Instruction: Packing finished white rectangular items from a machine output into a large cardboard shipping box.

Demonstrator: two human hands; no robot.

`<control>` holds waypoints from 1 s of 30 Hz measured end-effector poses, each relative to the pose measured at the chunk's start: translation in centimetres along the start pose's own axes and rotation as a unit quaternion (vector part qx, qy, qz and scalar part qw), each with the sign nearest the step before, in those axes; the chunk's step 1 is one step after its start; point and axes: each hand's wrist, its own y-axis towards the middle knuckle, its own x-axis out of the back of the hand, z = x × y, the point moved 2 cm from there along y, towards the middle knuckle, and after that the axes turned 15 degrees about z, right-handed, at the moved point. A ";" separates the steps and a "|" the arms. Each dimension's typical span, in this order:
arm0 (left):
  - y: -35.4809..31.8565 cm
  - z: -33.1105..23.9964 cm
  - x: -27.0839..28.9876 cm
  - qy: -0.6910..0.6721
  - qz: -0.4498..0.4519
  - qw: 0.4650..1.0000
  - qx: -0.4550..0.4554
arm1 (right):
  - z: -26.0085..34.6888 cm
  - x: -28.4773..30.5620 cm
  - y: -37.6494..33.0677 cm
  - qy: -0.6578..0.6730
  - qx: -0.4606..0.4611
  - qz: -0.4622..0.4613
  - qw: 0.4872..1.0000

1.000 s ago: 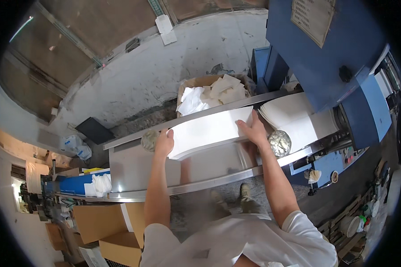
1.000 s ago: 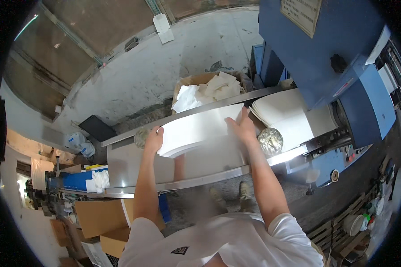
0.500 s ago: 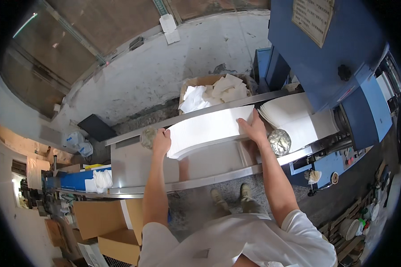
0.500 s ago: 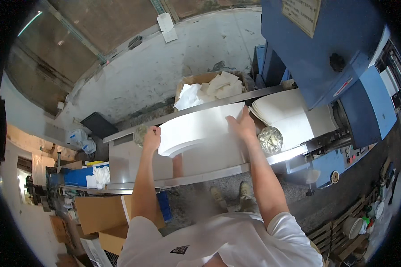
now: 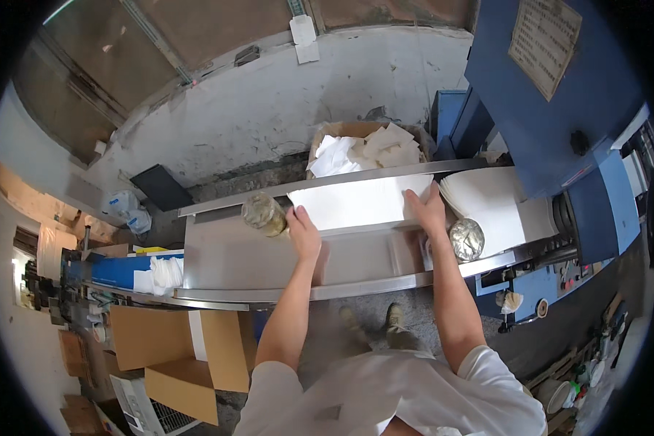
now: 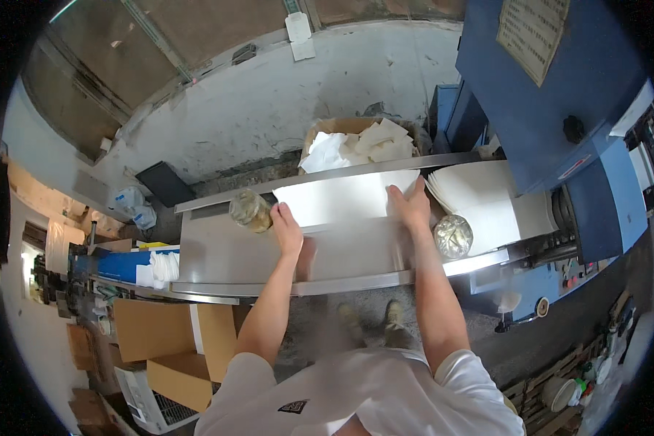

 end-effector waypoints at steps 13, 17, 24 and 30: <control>6.4 -1.4 3.7 0.201 0.116 0.970 0.079 | 0.0 0.8 2.4 -0.075 0.018 0.043 0.996; 5.4 -2.2 3.8 0.197 0.126 0.967 0.096 | -0.3 0.1 2.4 -0.084 0.021 0.010 0.996; 3.6 1.9 0.7 0.330 0.199 0.922 -0.035 | -1.5 0.7 2.6 -0.084 0.049 0.061 0.993; 1.0 -3.2 -2.7 0.283 0.136 0.946 0.086 | 4.4 -1.3 -2.2 -0.099 -0.020 0.027 0.994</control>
